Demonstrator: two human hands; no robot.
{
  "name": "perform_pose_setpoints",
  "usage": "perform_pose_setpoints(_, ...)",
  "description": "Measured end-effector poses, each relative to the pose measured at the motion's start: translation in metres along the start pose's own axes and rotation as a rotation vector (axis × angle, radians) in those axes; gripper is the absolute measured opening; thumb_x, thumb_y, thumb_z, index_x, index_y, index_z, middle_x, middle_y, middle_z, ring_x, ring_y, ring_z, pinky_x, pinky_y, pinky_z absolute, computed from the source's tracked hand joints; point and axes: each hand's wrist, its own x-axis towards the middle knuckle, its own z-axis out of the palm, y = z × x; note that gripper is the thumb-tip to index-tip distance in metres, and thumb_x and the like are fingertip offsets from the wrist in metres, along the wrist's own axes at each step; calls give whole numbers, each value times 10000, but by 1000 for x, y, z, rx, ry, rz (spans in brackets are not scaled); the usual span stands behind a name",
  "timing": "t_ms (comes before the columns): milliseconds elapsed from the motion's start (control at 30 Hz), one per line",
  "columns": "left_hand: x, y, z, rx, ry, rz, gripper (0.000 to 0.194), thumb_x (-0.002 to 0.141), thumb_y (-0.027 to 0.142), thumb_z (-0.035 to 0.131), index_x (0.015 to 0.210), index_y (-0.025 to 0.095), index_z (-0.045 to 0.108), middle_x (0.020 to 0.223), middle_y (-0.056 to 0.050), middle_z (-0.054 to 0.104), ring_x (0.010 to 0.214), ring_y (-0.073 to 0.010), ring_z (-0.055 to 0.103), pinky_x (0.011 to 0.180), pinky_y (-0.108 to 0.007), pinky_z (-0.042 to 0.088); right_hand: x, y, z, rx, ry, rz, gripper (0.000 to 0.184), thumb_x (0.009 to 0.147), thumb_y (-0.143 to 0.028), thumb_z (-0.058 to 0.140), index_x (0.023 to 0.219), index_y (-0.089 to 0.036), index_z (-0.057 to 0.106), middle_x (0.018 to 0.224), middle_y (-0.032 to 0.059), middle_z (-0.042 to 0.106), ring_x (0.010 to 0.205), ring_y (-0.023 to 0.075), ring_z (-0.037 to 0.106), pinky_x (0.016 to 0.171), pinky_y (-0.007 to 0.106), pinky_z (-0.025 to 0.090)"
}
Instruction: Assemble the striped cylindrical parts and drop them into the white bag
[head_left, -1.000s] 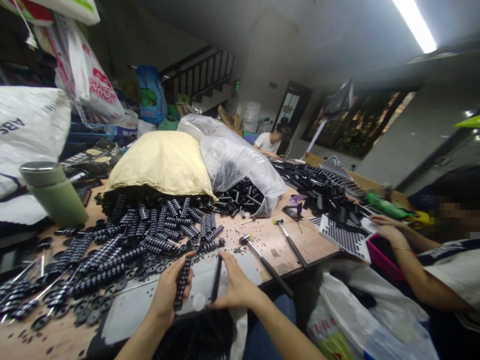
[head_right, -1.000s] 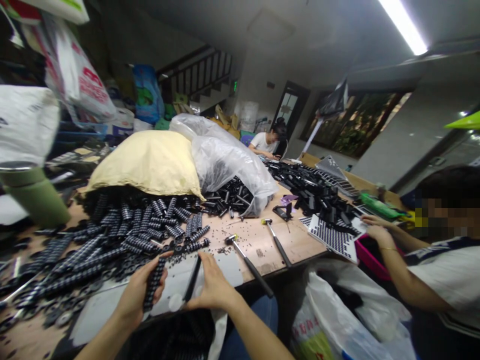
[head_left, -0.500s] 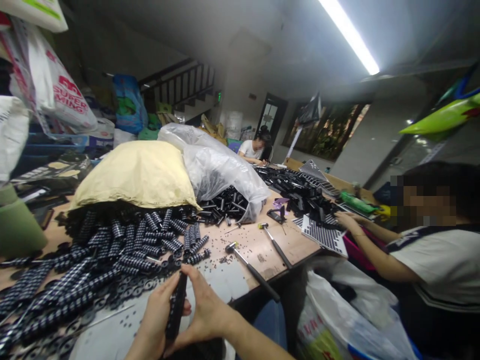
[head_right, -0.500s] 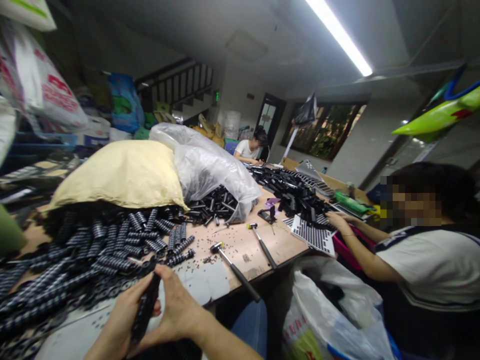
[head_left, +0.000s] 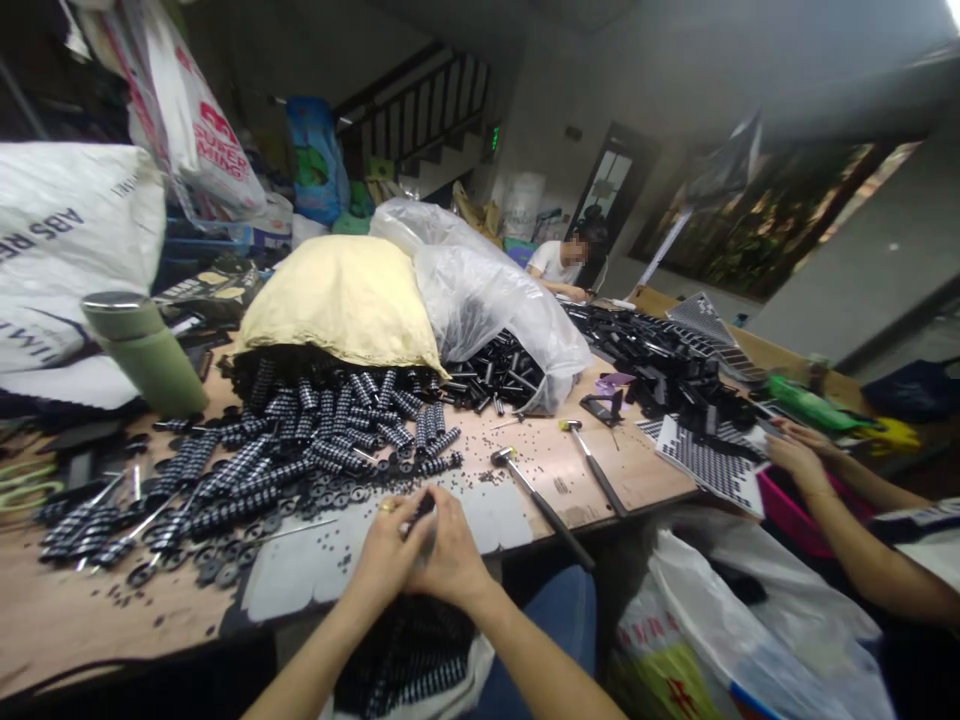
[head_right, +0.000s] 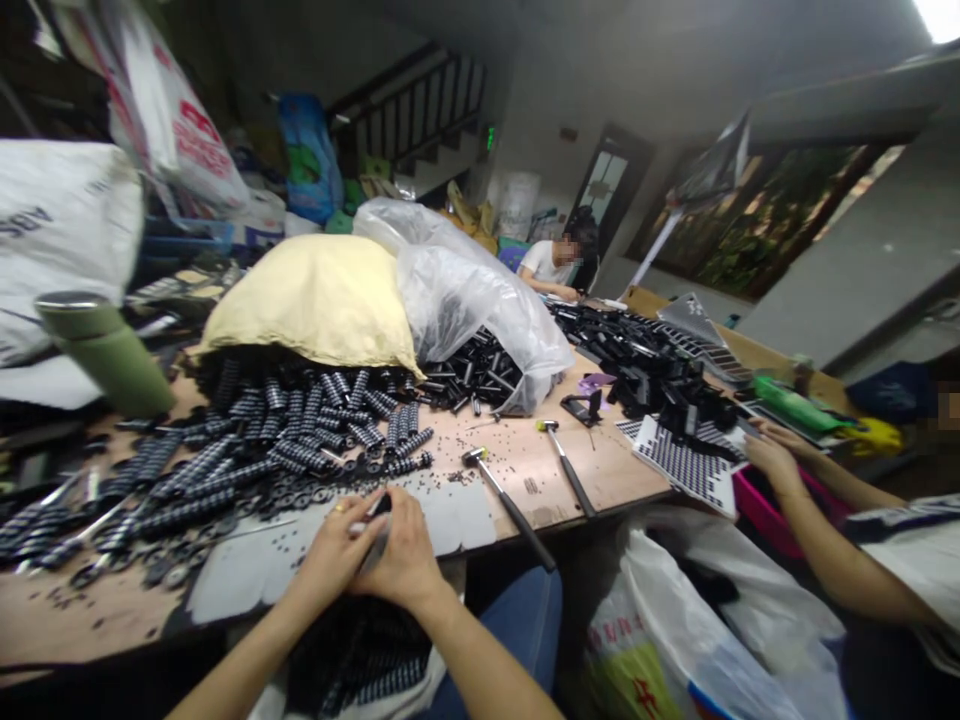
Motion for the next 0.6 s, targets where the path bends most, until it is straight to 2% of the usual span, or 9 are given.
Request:
perform_pose_setpoints(67,-4,-15,5,275,-20,192,412,697,199,525,1104,171,583,884,-83,577,822,-199,553,772,-366,471,-2,6,2,-88,-14,8,887,561,-232,650,1319,-100,209,1306,184,350,1229,282,310,1033,445,251)
perform_pose_setpoints(133,-6,-27,4,460,-81,298,407,736,127,451,1123,167,568,881,-92,584,823,-191,550,759,-348,471,-5,16,-8,-180,-52,11,858,611,-254,629,1332,-96,192,1332,184,327,1247,280,289,1017,440,277)
perform_pose_setpoints(200,-7,-33,-4,580,-155,384,390,778,87,387,1115,166,567,912,-100,598,841,-180,550,754,-321,464,-8,34,-31,-336,-19,93,832,647,-346,633,1323,-87,224,1320,193,340,1235,301,299,971,446,323)
perform_pose_setpoints(267,-8,-35,-18,685,-197,479,388,796,65,364,1112,170,562,958,-104,609,863,-176,548,758,-318,448,-11,59,-63,-603,148,308,595,758,-372,537,1241,-72,363,1229,229,417,1156,333,380,888,469,362)
perform_pose_setpoints(300,-8,-34,-24,743,-203,517,393,797,55,361,1117,175,557,974,-103,613,864,-177,546,759,-327,436,-12,72,-78,-731,180,406,464,787,-361,503,1143,-67,457,1152,245,466,1093,353,426,832,479,379)
perform_pose_setpoints(333,-9,-33,-30,802,-203,544,398,799,50,360,1121,182,553,979,-100,618,860,-180,544,761,-341,421,-13,83,-91,-823,175,470,351,814,-347,465,1022,-70,525,1079,249,504,1035,361,463,784,472,389)
perform_pose_setpoints(400,-11,-30,-37,900,-192,578,400,801,51,363,1126,194,547,986,-94,625,868,-188,536,775,-372,386,-15,97,-109,-907,126,522,255,851,-297,405,883,-91,552,958,221,556,947,331,524,727,412,404)
perform_pose_setpoints(500,-15,-28,-37,966,-158,598,405,798,46,362,1129,193,542,1007,-92,625,915,-199,522,817,-398,340,-22,86,-111,-757,67,482,262,890,-294,317,829,-138,519,788,138,601,770,245,591,640,315,410)
perform_pose_setpoints(600,-17,-30,-34,991,-118,610,422,790,34,360,1137,199,535,1025,-89,624,949,-215,514,832,-411,323,-38,50,-91,-410,71,334,350,920,-362,191,829,-184,479,669,54,598,635,188,591,565,256,392)
